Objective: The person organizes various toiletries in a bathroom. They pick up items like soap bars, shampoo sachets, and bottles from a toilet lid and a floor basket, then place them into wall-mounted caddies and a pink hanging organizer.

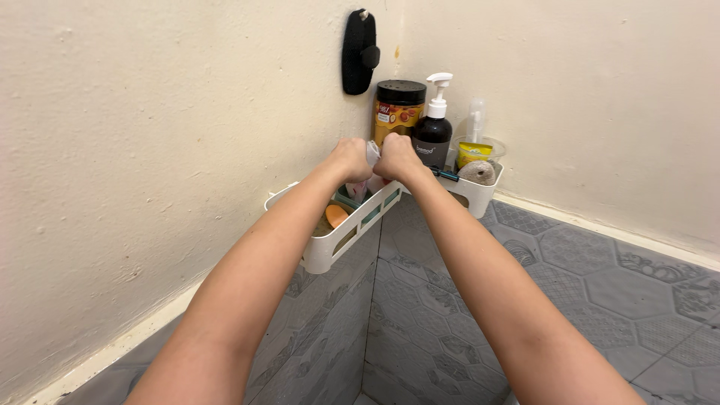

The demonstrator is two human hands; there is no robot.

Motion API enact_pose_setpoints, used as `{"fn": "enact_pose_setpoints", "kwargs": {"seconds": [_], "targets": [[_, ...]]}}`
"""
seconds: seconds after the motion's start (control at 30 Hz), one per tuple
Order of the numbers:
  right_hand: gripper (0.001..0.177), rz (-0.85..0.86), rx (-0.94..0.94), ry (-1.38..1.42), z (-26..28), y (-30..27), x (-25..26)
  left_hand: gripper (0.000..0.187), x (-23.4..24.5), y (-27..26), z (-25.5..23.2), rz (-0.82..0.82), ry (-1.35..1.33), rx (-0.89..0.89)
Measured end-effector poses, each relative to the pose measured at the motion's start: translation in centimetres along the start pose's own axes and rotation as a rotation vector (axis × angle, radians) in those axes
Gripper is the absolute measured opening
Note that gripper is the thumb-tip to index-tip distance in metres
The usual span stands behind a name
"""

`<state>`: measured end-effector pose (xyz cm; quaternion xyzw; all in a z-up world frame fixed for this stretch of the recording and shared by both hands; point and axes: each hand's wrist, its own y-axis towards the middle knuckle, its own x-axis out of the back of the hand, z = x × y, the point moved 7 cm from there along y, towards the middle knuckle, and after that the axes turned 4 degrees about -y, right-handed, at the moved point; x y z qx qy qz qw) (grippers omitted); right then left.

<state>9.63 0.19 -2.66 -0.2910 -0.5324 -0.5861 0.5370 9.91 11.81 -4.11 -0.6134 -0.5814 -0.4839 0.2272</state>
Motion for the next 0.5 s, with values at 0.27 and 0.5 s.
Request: {"fn": "enact_pose_setpoints", "kwargs": {"seconds": [0.27,0.5], "targets": [[0.025,-0.511,0.182,0.372,-1.6,-12.5,8.1,0.028,8.6,-8.5,-6.0,-0.435,-0.163,-0.221],[0.025,-0.061,-0.248,0.725,-12.7,-30.2,-0.3,0.006,0.8,-25.0,-19.1,-0.343,-0.385,-0.611]]}}
